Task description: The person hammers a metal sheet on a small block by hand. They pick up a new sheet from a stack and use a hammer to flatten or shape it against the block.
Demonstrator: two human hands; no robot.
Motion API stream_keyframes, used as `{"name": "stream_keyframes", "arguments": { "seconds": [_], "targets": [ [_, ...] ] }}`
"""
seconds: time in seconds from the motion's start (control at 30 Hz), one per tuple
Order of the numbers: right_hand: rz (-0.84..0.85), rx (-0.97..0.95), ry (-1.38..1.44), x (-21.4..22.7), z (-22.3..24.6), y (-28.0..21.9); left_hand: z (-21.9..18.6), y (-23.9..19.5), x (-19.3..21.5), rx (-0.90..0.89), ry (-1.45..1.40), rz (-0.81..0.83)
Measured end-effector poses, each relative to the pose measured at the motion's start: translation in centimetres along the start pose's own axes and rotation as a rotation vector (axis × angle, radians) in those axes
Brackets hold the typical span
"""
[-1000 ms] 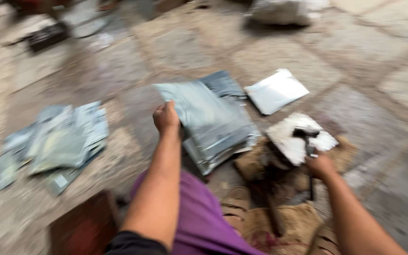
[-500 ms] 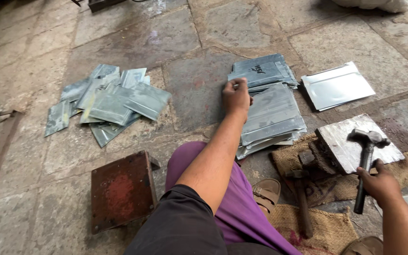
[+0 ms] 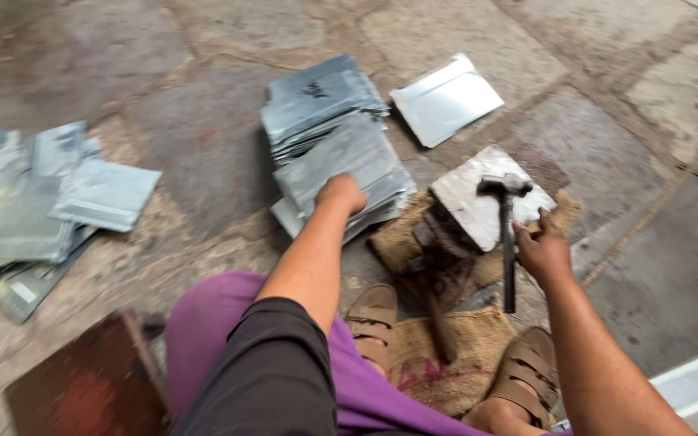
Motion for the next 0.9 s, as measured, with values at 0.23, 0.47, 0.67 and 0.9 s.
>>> {"name": "stream_keyframes", "arguments": {
  "seconds": [0.23,0.47,0.67,0.9],
  "targets": [
    [-0.005,-0.102,0.004,3.1,2.0,-0.8,-3.1,0.1,-4.8,-0.246,0.229,-0.06],
    [0.007,-0.149,-0.014,2.8,2.4,0.6,-3.0,2.3,-8.0,-0.214,0.256,-0.009],
    [0.023,-0.195,0.018,3.0,3.3,1.1,-3.6,2.2,-8.1,-0.274,0.304,0.035],
    [0.003,-0.159,-0.009,3.4,3.0,1.2,-4.2,1.3,-7.9,-0.368,0.39,-0.007]
  ]
}}
Point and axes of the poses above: each hand's wrist, its own y-axis towards the middle knuckle, its own x-axis out of the back of the hand, z = x × y, the point moved 6 cm from there along y, towards the middle knuckle, and after that the axes turned 14 degrees about -z, right-handed, at the moved point
